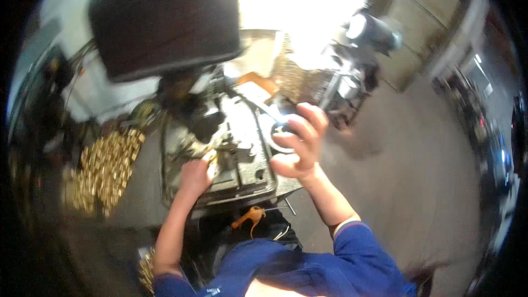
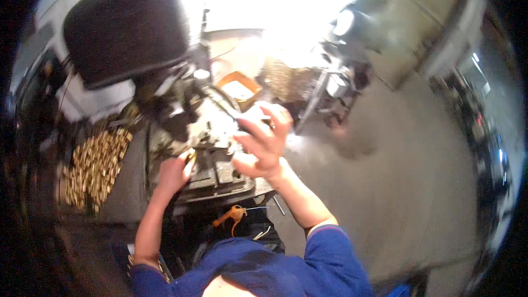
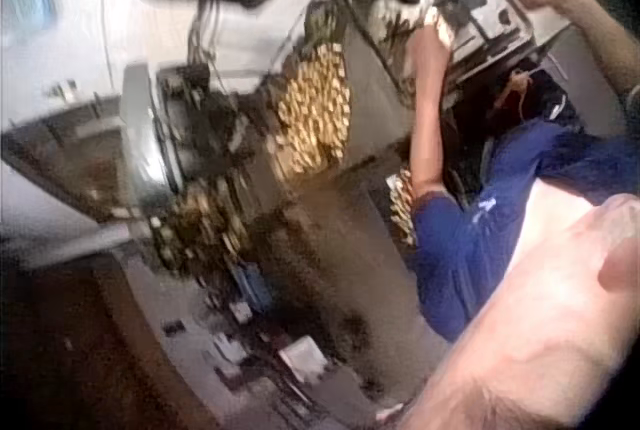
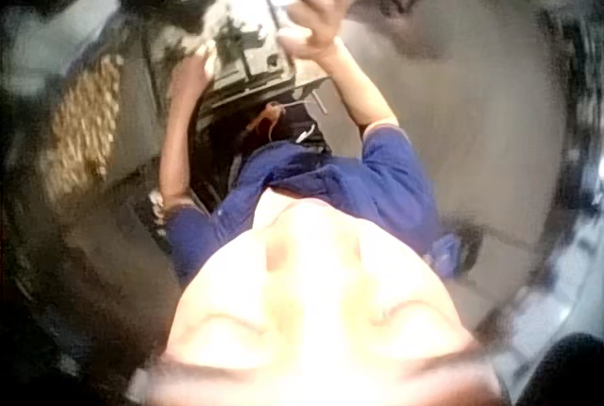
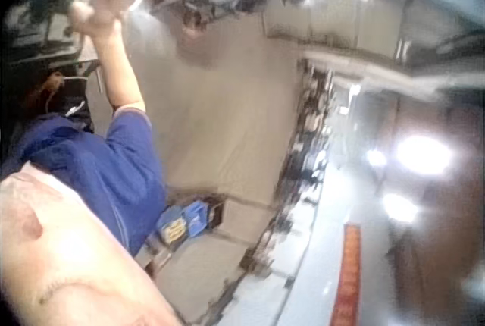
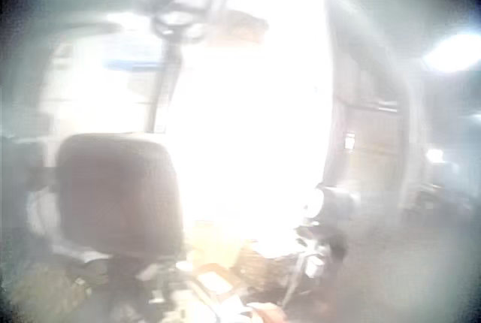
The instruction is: The person repeatedly places small brass-colored metal parts under a drill press, operates the lever to drill each piece, and then removes the finished part. The process is repeated continuously with parts taken from a nearby bin.
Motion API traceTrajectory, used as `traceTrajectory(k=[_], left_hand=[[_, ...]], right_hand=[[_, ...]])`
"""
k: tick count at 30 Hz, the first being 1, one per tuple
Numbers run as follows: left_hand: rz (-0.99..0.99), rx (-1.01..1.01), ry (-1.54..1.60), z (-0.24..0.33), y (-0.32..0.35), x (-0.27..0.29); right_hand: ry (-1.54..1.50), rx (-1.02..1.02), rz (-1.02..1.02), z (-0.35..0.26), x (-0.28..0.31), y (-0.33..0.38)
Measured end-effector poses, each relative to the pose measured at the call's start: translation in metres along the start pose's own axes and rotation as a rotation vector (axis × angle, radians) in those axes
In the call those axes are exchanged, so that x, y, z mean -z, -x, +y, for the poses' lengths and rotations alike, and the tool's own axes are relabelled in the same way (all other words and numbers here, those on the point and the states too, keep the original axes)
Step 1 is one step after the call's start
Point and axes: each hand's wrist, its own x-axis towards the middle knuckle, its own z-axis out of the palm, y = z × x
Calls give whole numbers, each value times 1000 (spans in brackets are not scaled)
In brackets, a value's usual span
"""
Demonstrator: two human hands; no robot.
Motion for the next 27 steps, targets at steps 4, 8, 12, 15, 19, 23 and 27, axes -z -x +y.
traceTrajectory(k=[4,8,12,15,19,23,27], left_hand=[[487,-352,-34,-19,-3,-44],[137,-134,73,-2,-1,-12],[38,-63,9,1,-6,-4],[107,-107,77,-1,-10,-5],[71,-95,65,-4,-18,-6],[87,-119,37,0,-16,1],[62,-72,60,4,-6,10]], right_hand=[[63,173,66,15,-11,-11],[16,249,119,29,-24,-24],[-34,313,168,43,-34,-47],[-52,321,161,51,-38,-71],[-124,250,152,78,-52,-98],[-206,30,87,115,-60,-111],[-346,-142,27,147,-84,-120]])
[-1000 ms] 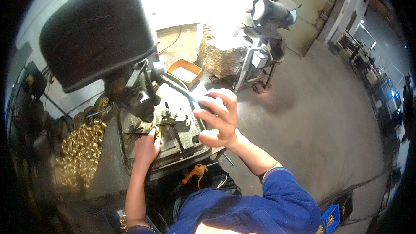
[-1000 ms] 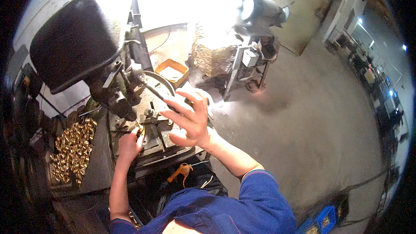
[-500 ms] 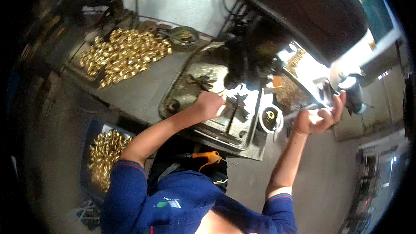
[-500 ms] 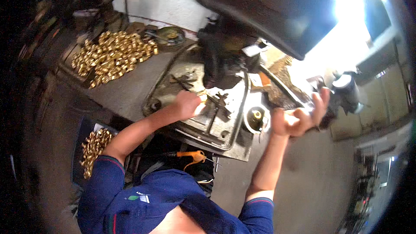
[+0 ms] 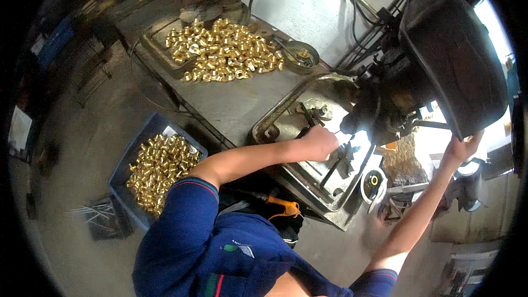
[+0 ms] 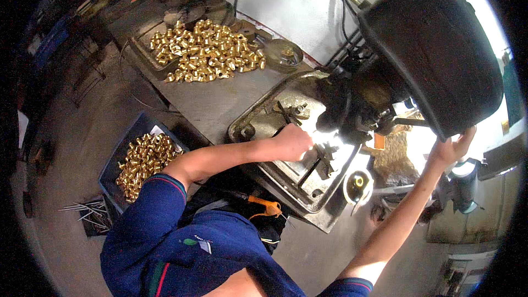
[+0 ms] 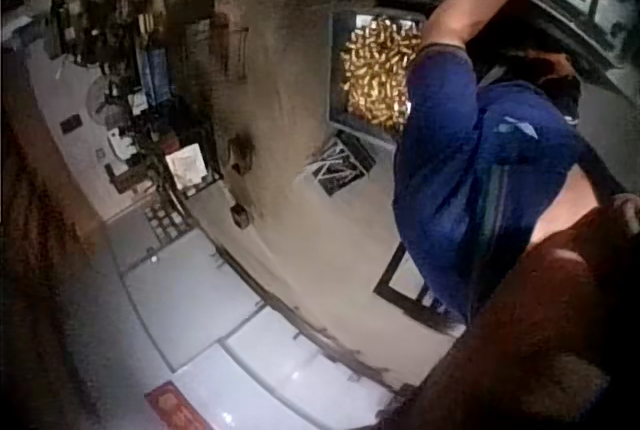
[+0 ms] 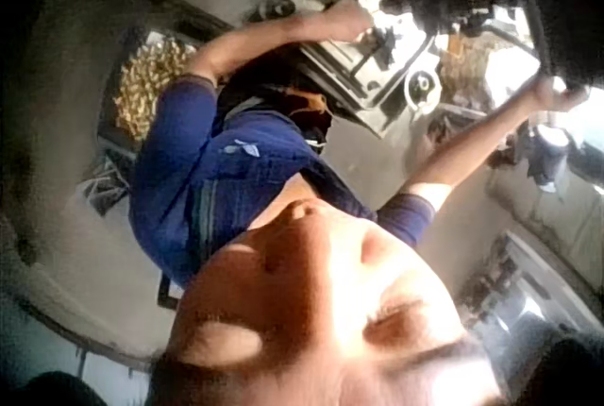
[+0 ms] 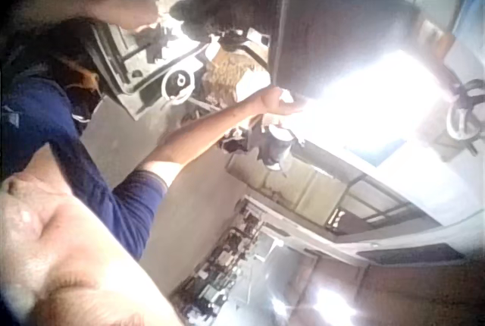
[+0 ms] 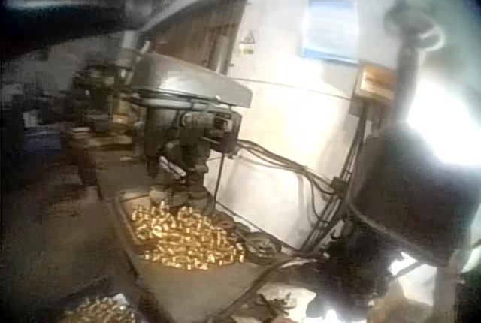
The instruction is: The person repeatedly places small brass-colored metal parts under a drill press, operates the lever to drill each piece, and then removes the finished part. The process is repeated continuously with parts taken from a nearby bin.
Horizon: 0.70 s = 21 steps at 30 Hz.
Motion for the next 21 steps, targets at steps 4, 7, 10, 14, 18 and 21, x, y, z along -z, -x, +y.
traceTrajectory(k=[4,7,10,14,18,21], left_hand=[[-23,69,222,-6,35,11],[108,112,398,-37,109,22],[-54,492,377,-81,203,41],[-16,1148,80,-117,341,59],[6,1501,-82,-154,475,22],[29,1586,-113,-142,509,7]], right_hand=[[-287,-121,-104,51,6,-8],[-286,-188,-116,60,3,-8],[-323,-177,-73,51,6,-13],[-169,-178,-76,44,-1,-7],[-159,-70,-40,39,-5,-9],[-220,-73,-11,45,-5,-10]])
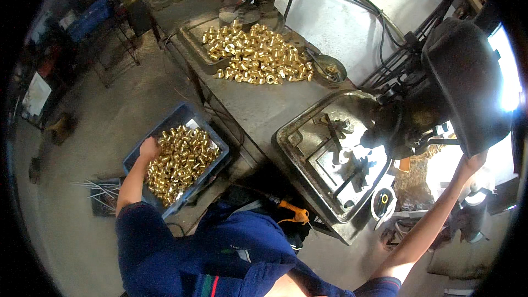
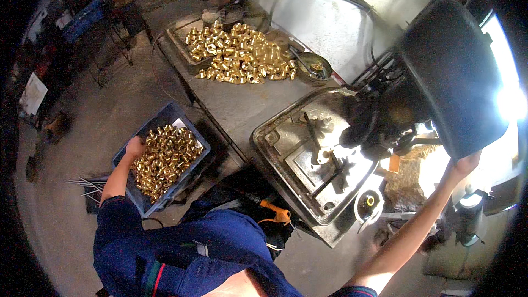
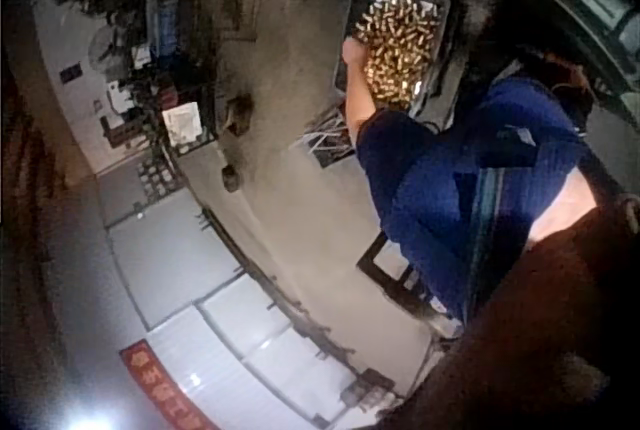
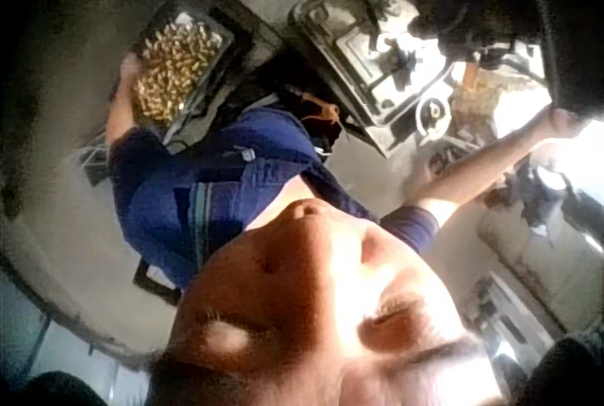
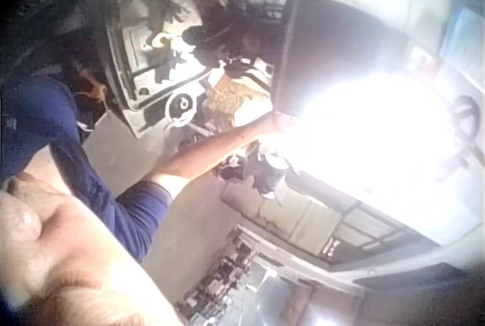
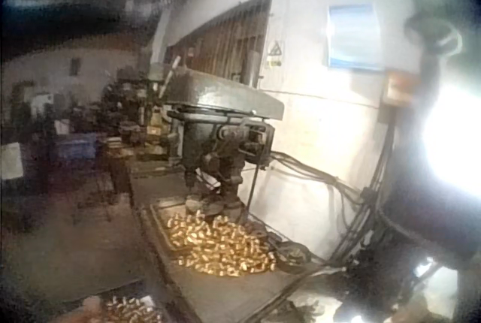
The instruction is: The person repeatedly places small brass-colored metal parts under a drill press, operates the lever to drill each piece, and then removes the finished part. The process is repeated continuously with parts taken from a nearby bin.
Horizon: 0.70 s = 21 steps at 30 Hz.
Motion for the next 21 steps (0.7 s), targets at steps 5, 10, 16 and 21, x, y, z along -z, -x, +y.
traceTrajectory(k=[5,10,16,21], left_hand=[[49,-193,315,63,-31,20],[165,-477,423,175,-101,54],[230,-401,90,262,-131,73],[221,-354,-54,280,-143,71]], right_hand=[[397,166,-85,-8,10,0],[329,58,-52,-22,5,2],[596,299,-73,13,29,10],[628,266,-75,22,36,14]])
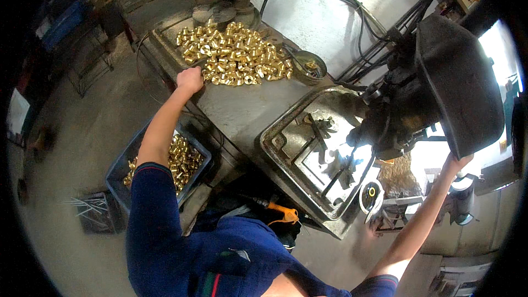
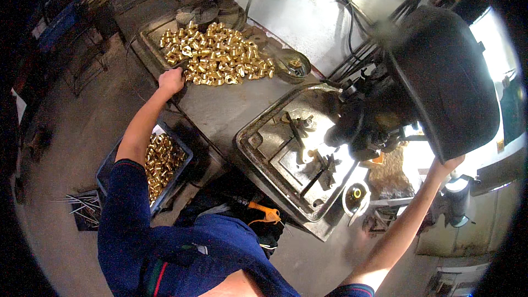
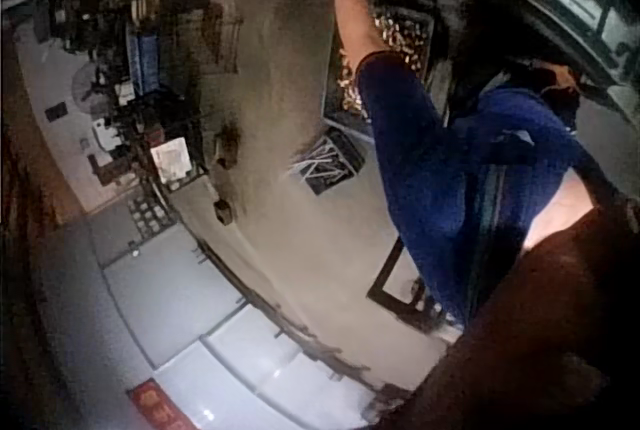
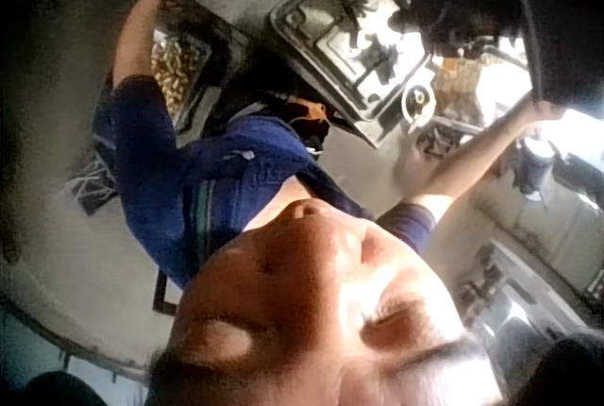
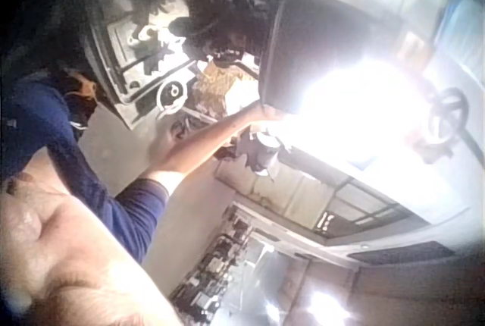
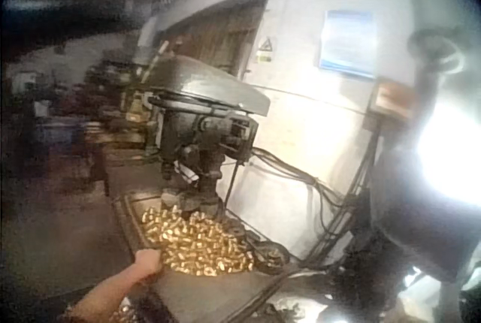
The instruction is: The person repeatedly places small brass-colored metal parts under a drill press, operates the lever to drill each piece, and then removes the finished part. The process is repeated continuously with parts taken from a nearby bin.
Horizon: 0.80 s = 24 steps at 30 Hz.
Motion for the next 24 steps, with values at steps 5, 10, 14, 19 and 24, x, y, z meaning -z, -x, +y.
traceTrajectory(k=[5,10,14,19,24], left_hand=[[115,2,145,-11,4,-4],[-168,176,1045,-8,35,14],[-433,-39,1692,52,114,56],[-845,-161,2034,125,190,49],[-1254,-226,2138,202,233,54]], right_hand=[[-86,66,4,-19,-2,-10],[-300,-154,-47,-61,1,-19],[-408,-545,136,-139,29,19],[-534,-508,-438,-293,45,128],[-870,-595,-903,-363,37,163]])
